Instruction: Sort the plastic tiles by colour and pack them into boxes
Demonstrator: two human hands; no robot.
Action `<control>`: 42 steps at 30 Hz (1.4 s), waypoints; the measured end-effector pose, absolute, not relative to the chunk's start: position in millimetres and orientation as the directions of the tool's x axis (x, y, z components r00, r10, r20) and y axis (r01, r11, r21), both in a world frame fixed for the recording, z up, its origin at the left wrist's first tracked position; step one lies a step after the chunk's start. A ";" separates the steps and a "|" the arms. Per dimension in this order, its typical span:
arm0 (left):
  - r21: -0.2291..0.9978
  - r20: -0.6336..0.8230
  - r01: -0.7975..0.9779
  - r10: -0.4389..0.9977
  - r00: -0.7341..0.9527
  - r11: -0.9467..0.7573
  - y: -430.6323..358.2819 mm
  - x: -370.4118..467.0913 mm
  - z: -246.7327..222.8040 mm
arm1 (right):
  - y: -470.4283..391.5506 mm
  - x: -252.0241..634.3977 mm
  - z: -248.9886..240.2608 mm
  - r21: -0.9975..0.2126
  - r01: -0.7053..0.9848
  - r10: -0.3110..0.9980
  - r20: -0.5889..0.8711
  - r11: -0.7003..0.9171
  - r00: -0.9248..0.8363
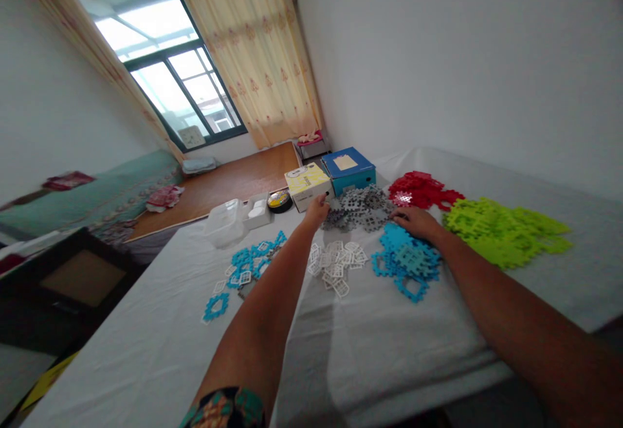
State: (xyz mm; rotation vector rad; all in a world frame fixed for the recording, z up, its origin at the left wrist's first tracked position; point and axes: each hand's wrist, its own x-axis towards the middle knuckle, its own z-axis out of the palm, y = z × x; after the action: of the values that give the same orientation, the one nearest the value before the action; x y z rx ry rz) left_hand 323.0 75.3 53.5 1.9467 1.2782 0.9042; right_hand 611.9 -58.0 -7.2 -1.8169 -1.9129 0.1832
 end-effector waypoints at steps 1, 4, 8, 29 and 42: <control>0.785 0.214 0.519 0.934 0.287 -0.339 74.6 318.6 52.4 | -57.8 611.7 -6.9 -0.420 0.903 0.968 0.251 0.094 0.016; 0.740 0.235 0.565 0.927 0.292 -0.365 60.8 290.4 50.4 | -57.7 610.8 -5.4 -0.418 0.905 0.969 0.244 0.078 0.029; 0.693 0.245 0.598 0.912 0.329 -0.402 25.3 228.3 52.3 | -58.4 612.2 -5.4 -0.434 0.897 0.966 0.256 0.082 0.036; -0.024 -0.004 0.870 0.871 0.492 -0.492 -102.2 99.5 59.6 | -47.3 636.9 -34.0 -0.429 0.897 0.958 0.286 0.107 0.022; 0.415 0.103 0.828 0.924 0.369 -0.377 -44.9 163.4 96.4 | -54.7 620.5 -17.8 -0.417 0.901 0.951 0.310 0.117 0.020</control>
State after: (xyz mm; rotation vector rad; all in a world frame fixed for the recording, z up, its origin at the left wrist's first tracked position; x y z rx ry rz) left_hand 163.4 -44.9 96.4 2.3409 1.5477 0.4641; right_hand 620.5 -54.7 -17.8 -1.7904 -1.8858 0.1252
